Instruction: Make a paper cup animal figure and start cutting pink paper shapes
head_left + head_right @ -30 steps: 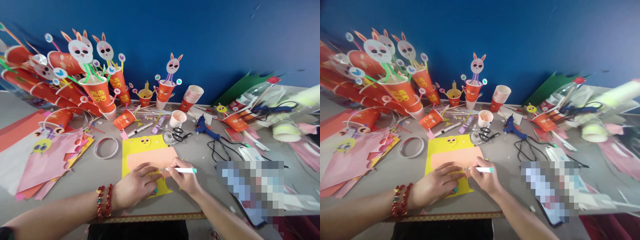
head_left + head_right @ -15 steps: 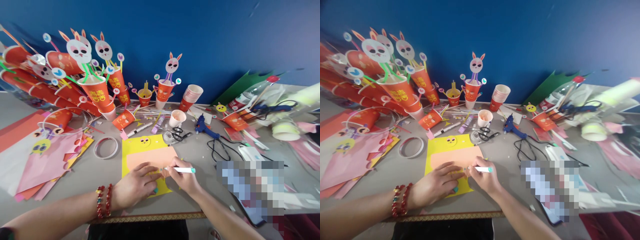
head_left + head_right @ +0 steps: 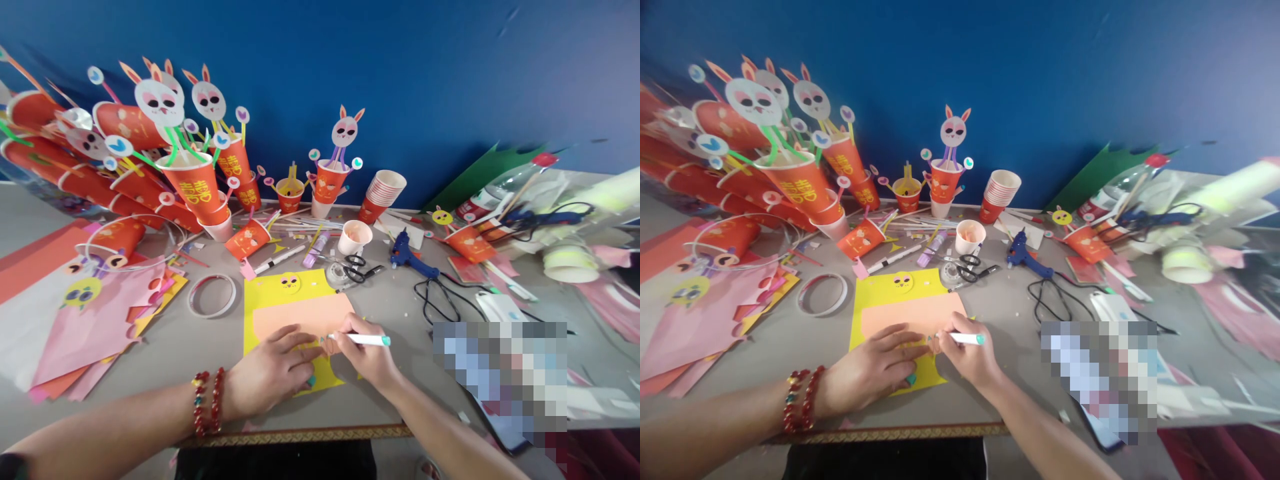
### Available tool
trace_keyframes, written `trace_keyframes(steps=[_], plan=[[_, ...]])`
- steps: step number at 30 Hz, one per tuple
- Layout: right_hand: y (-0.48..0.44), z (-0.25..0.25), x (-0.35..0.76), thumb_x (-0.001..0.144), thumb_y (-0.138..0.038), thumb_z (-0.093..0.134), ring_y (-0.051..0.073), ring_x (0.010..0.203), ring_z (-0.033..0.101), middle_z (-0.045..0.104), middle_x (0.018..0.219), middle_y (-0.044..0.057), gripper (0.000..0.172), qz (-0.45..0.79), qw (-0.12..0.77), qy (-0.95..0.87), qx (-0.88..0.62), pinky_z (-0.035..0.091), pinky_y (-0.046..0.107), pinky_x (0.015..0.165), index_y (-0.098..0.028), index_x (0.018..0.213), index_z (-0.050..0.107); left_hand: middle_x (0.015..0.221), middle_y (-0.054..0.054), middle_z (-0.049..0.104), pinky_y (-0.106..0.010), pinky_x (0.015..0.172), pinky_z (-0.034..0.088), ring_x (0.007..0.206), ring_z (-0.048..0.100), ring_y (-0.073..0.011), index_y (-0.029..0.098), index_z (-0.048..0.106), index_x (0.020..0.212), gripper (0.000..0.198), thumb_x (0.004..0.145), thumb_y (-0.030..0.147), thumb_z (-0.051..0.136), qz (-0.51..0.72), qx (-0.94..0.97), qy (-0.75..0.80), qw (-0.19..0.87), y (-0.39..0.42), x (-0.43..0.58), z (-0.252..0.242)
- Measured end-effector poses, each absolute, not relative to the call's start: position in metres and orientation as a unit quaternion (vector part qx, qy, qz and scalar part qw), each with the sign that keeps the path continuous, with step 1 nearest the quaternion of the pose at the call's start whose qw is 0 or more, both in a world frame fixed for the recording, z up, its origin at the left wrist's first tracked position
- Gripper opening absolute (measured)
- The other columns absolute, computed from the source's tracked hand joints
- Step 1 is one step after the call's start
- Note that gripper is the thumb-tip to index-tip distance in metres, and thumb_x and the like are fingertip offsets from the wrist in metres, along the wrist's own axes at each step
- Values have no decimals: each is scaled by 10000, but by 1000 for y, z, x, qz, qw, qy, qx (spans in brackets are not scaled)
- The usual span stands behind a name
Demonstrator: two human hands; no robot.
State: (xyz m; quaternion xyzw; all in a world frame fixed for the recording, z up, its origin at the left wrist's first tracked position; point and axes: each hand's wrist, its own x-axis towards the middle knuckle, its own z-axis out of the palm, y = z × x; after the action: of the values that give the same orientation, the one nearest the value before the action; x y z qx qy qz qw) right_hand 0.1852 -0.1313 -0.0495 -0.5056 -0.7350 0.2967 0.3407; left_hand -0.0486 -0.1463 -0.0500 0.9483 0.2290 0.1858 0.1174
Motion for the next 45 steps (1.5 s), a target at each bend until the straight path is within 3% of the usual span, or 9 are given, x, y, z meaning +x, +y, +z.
trace_keyframes(steps=[45], plan=[[-132,-50,184,852,-222,489,99,459,387,414,519,-68,234,296,338,-730,-515,304,216,471,-223,631,414,1308,-3,639,-451,1139,331,1267,495,-222,209,634,919,122,948,307,567,191,948,229,108,-147,-49,-51]])
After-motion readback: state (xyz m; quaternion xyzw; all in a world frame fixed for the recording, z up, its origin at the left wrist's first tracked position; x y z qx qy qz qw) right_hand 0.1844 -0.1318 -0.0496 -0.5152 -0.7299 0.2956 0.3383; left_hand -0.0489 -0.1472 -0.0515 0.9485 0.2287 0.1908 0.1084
